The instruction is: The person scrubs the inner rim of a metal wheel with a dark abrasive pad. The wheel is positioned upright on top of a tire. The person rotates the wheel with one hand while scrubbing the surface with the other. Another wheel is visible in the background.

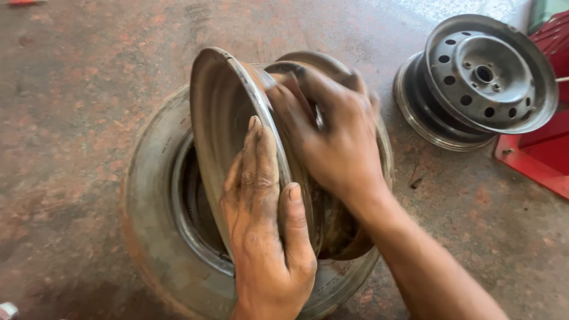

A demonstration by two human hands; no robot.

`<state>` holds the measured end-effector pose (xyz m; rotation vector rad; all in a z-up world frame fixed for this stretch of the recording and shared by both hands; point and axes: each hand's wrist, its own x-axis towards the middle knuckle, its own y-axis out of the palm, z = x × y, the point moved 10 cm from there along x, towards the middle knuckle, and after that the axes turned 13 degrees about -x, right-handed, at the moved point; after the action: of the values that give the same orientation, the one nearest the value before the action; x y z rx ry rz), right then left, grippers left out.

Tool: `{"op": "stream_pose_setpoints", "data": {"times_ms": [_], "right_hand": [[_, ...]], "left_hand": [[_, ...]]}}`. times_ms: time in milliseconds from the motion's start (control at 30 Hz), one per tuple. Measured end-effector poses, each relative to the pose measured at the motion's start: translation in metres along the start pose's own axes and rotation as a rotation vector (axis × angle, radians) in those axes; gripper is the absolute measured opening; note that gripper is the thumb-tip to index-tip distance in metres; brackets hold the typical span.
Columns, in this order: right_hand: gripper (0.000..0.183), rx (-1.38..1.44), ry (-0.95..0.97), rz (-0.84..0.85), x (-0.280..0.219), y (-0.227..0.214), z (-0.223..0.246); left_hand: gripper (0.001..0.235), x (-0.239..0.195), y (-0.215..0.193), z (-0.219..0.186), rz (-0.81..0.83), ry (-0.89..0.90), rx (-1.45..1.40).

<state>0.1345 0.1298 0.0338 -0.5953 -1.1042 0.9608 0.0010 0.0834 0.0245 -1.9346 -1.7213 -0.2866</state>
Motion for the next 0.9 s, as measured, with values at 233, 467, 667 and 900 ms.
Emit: {"op": "stream_pose_setpoints", "data": {"times_ms": [233,467,667,900], "right_hand": [[0.033,-0.103,0.152,0.016,-0.05,-0.013,-0.002],[0.027,-0.054,-0.057,-0.082,-0.007,-0.014,0.002],[0.024,-0.046,-0.158,-0.072,0.007,-0.005,0.001],[0.03,-0.104,0.028,-0.12,-0.055,-0.022,0.005]], "left_hand": [[0.052,0.001,0.0,-0.003,-0.017,0.012,0.015],[0.052,0.003,-0.003,-0.008,-0.023,-0.001,0.029],[0.052,-0.002,0.002,-0.007,-0.045,-0.021,0.038],[0.052,-0.002,0.0,-0.009,-0.037,-0.017,0.05]]}}
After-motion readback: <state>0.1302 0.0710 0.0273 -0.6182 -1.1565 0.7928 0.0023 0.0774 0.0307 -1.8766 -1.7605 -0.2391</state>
